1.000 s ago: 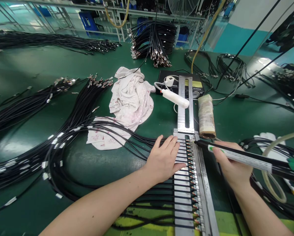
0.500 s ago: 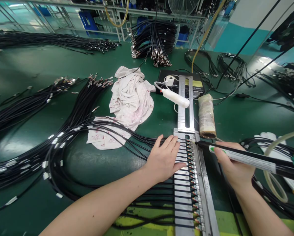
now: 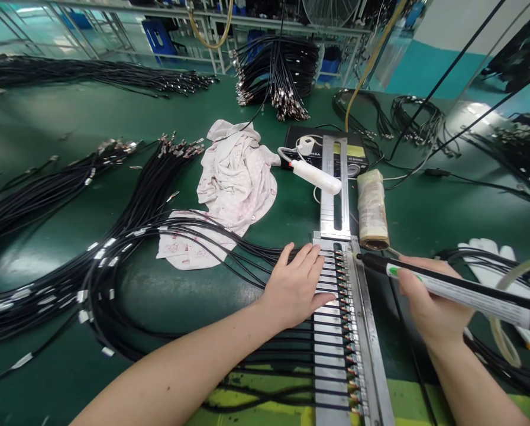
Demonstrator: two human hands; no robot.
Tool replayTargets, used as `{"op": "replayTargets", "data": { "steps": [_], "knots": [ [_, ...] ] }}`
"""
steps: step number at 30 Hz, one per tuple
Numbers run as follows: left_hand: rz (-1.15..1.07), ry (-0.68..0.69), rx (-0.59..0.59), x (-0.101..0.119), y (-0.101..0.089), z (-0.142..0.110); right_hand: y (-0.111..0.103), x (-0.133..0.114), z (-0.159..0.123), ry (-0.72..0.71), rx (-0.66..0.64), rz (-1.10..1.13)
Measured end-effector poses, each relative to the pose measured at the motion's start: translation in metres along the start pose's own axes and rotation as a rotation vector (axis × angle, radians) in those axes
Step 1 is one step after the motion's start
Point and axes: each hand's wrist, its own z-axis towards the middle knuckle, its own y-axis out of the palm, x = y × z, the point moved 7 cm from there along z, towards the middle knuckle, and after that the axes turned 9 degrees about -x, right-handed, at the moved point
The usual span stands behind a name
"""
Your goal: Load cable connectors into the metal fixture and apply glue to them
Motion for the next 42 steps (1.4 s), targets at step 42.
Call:
{"op": "replayTargets", "data": {
  "steps": [42],
  "knots": [
    [0.002,0.006,-0.018,0.000,0.001,0.000,0.007,-0.014,0.002,-0.133,-0.019,-0.097]
  ]
}}
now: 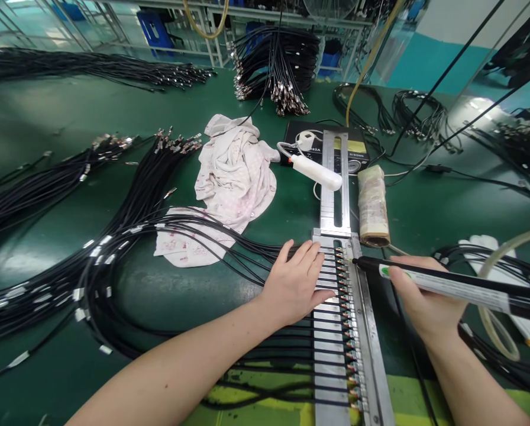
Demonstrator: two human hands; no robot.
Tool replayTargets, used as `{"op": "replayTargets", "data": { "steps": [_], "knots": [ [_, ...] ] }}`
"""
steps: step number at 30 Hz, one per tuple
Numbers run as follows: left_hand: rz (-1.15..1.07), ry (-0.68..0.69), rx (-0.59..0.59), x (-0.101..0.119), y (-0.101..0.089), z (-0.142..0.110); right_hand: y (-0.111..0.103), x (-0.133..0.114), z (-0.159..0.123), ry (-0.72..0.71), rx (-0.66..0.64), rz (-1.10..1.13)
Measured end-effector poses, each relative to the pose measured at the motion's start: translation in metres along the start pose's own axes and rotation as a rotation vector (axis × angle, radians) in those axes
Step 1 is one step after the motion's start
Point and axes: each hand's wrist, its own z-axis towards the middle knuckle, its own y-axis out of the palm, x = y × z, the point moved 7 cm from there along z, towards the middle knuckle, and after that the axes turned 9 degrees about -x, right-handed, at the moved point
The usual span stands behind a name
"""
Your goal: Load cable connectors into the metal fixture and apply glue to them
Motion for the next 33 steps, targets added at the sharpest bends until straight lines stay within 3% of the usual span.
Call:
{"op": "replayTargets", "data": {
  "steps": [14,20,26,33],
  "knots": [
    [0.015,-0.001,-0.006,0.000,-0.001,0.000,-0.001,0.000,0.001,0.012,0.001,0.019],
    [0.021,0.003,0.011,0.000,-0.001,0.000,-0.011,0.009,-0.004,0.076,0.082,0.156],
    [-0.010,0.008,0.014,0.001,-0.003,0.000,-0.006,-0.003,0.000,-0.015,0.009,0.027],
    [-0.013,0.015,0.016,0.001,-0.003,-0.001,-0.001,-0.001,0.001,0.005,-0.004,0.003]
  ]
}}
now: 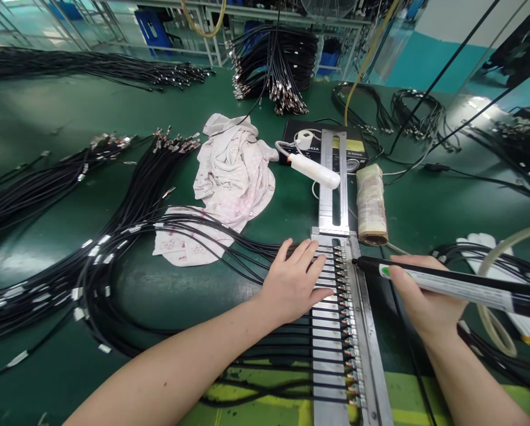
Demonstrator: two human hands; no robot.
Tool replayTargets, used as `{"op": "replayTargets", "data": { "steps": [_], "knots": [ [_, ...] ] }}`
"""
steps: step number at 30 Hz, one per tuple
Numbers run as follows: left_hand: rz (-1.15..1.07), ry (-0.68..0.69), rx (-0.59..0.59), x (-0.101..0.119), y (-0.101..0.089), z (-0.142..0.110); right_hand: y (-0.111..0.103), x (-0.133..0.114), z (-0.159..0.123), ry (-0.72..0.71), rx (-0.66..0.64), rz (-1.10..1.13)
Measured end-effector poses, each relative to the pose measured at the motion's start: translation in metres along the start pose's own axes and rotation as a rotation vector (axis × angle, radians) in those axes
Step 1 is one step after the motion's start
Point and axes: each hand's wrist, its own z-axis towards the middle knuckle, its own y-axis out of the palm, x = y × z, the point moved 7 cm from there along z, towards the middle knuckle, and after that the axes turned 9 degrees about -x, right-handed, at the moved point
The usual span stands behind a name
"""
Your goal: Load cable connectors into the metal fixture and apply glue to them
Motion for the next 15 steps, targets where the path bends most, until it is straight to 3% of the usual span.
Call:
{"op": "replayTargets", "data": {
  "steps": [15],
  "knots": [
    [-0.005,0.001,-0.010,0.0001,0.0004,0.0006,-0.0008,-0.0050,0.0022,0.017,0.009,0.026]
  ]
}}
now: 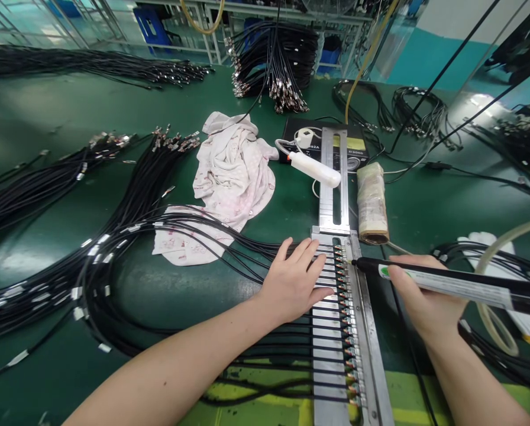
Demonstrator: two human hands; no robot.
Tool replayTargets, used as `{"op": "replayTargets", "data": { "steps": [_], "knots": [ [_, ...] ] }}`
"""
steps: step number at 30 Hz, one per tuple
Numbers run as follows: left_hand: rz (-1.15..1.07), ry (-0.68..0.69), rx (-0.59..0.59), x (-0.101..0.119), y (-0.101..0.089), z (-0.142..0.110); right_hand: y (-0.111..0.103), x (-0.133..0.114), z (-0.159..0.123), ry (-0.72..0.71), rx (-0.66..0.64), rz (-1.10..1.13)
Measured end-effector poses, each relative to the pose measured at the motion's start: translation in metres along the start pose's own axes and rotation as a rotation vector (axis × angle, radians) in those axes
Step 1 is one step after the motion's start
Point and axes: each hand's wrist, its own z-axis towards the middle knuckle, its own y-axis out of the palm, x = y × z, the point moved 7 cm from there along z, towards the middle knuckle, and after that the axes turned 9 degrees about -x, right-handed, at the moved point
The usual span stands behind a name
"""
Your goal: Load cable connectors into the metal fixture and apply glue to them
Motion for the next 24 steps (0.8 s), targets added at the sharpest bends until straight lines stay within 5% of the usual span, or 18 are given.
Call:
{"op": "replayTargets", "data": {
  "steps": [24],
  "knots": [
    [0.000,-0.004,-0.005,-0.0001,0.0001,0.0002,-0.0049,0.0033,-0.0021,-0.009,0.050,0.016]
  ]
}}
